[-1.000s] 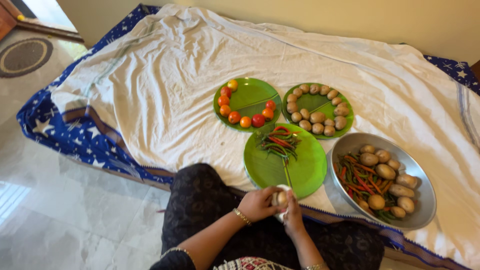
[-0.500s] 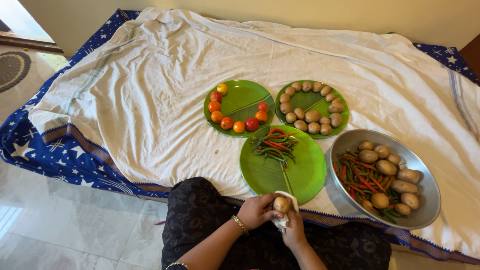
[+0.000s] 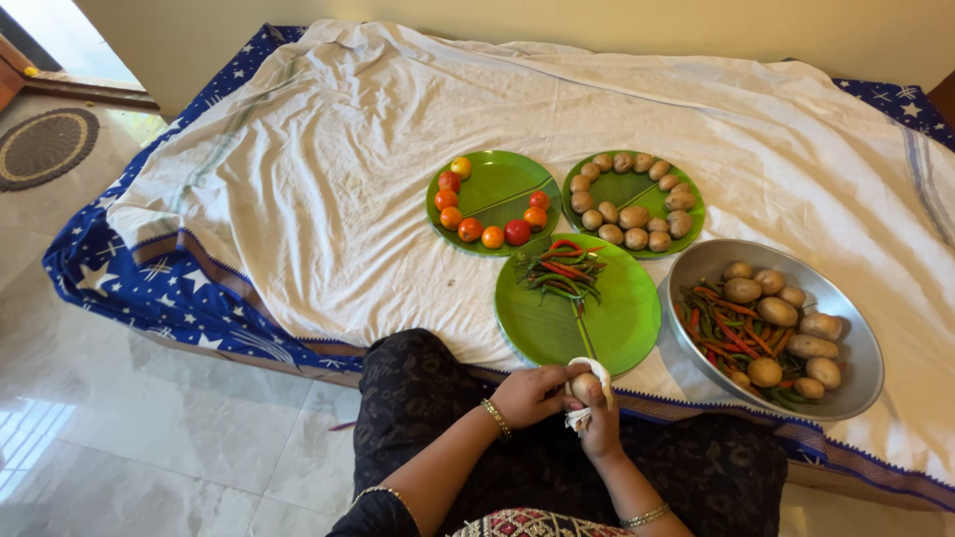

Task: The person sits on the floor and peels small potatoes using a white cloth. They pick potatoes from a metal bowl, rub them with the cloth to remove the skin, and place the peeled potatoes onto a green plate.

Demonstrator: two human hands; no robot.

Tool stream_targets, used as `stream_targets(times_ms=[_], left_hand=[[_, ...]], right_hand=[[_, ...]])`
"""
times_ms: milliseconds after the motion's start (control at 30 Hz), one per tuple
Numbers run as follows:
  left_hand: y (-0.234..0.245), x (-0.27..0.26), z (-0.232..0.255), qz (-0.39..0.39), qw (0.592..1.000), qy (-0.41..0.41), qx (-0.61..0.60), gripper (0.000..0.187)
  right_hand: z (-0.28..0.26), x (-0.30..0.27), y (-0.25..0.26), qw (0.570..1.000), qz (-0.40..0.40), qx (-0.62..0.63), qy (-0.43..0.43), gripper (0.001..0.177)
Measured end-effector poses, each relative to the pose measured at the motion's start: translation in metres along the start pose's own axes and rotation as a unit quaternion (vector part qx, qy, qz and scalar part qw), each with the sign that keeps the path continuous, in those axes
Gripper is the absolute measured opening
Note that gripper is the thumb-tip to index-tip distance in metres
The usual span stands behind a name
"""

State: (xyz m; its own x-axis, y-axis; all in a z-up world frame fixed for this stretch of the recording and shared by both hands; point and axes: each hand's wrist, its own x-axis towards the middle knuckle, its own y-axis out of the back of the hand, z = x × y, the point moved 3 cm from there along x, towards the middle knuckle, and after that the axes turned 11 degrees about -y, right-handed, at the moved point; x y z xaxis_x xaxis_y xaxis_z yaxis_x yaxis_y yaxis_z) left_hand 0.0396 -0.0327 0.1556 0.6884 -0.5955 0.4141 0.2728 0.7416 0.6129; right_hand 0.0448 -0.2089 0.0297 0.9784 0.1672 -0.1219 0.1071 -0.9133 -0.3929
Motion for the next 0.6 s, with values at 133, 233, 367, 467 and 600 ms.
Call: stream_targets(times_ms=[133, 233, 367, 467, 600], left_hand=[[0.003, -0.004, 0.014, 0.028, 1.000, 0.009, -0.010, 0.060], [0.001, -0.008, 0.022, 0.032, 0.997, 0.069, -0.017, 0.062], [-0.005, -0.014, 0.032, 0.071, 0.992, 0.099, 0.014, 0.064], [-0.008, -0.023, 0.030, 0.072, 0.989, 0.129, 0.030, 0.067], [-0.014, -0.031, 0.019, 0.059, 0.981, 0.168, 0.072, 0.075]], right_hand=[[0.003, -0.001, 0.002, 0.999, 0.023, -0.008, 0.025, 0.067], [0.004, -0.002, 0.002, 0.998, 0.049, -0.023, 0.023, 0.062], [-0.003, -0.004, -0.004, 0.995, 0.057, -0.054, 0.052, 0.053], [-0.012, -0.008, -0.014, 0.992, 0.070, -0.071, 0.075, 0.046], [-0.025, -0.014, -0.026, 0.989, 0.035, -0.136, 0.054, 0.056]])
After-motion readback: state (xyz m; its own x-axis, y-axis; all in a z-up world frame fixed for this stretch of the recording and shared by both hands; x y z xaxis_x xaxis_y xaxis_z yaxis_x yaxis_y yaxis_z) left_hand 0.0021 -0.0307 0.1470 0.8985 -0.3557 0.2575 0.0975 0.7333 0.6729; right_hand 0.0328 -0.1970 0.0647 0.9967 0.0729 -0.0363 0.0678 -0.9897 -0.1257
